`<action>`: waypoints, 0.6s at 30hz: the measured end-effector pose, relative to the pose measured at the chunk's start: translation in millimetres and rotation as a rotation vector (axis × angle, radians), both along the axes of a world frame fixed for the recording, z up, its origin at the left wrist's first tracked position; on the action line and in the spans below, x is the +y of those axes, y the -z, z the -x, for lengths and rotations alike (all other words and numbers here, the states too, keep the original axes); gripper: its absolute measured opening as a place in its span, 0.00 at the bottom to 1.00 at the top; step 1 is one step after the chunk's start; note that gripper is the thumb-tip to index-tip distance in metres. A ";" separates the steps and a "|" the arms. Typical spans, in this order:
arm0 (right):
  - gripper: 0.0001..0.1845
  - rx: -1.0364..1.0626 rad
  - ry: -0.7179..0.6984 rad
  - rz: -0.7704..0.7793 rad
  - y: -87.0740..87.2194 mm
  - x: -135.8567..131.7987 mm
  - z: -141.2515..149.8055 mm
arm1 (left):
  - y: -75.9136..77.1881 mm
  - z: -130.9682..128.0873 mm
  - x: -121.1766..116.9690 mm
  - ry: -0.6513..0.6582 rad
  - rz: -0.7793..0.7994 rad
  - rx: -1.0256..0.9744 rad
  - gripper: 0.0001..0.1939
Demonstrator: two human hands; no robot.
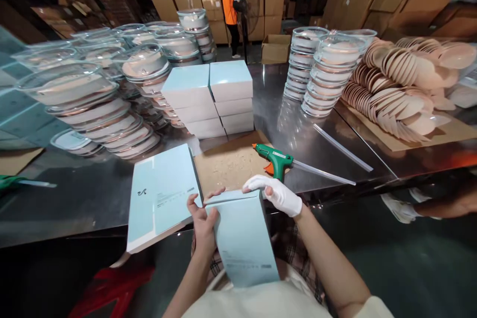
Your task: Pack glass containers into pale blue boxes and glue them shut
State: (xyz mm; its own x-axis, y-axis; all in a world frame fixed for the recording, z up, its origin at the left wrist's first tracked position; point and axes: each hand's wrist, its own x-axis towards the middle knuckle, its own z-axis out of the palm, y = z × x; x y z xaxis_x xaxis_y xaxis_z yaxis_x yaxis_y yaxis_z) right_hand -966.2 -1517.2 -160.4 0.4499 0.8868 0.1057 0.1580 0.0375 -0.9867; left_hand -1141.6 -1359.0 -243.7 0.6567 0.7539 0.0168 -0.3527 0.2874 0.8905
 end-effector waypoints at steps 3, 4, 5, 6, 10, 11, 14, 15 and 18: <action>0.35 -0.179 -0.082 0.031 -9.6 -8.4 -0.3 | -2.0 -3.3 2.4 0.009 -0.111 -0.003 0.27; 0.29 -0.231 -0.083 0.067 -12.7 -9.3 -0.1 | -3.8 -3.3 3.5 0.024 -0.158 0.012 0.24; 0.23 -0.280 -0.091 0.089 -15.2 -9.7 0.2 | -5.9 -2.8 4.6 0.037 -0.196 0.025 0.22; 0.20 -0.318 -0.112 0.088 -17.1 -9.8 0.3 | -8.2 -1.9 5.5 0.054 -0.223 0.038 0.22; 0.14 -0.348 -0.155 -0.004 -19.3 -10.0 -0.1 | -16.0 1.4 4.4 0.090 -0.244 0.070 0.23; 0.12 -0.340 -0.151 -0.019 -18.5 -10.0 -0.4 | -16.7 1.7 3.2 0.099 -0.245 0.072 0.23; 0.12 -0.293 -0.147 -0.023 -12.3 -12.4 -1.9 | -16.9 2.4 2.2 0.135 -0.254 0.071 0.23; 0.15 -0.266 -0.128 -0.005 -8.5 -15.3 -1.8 | -17.2 3.1 4.2 0.134 -0.257 0.076 0.23; 0.43 -0.131 0.128 0.025 7.9 -31.9 6.9 | -23.5 6.9 19.9 -0.068 -0.200 0.091 0.23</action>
State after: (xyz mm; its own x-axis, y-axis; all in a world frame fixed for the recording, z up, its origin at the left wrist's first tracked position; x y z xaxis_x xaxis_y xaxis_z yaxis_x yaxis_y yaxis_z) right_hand -973.2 -1549.1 -168.4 0.5431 0.8264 0.1488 0.2867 -0.0159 -0.9579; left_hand -1148.5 -1339.2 -220.3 0.6105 0.7839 0.1133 -0.2813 0.0808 0.9562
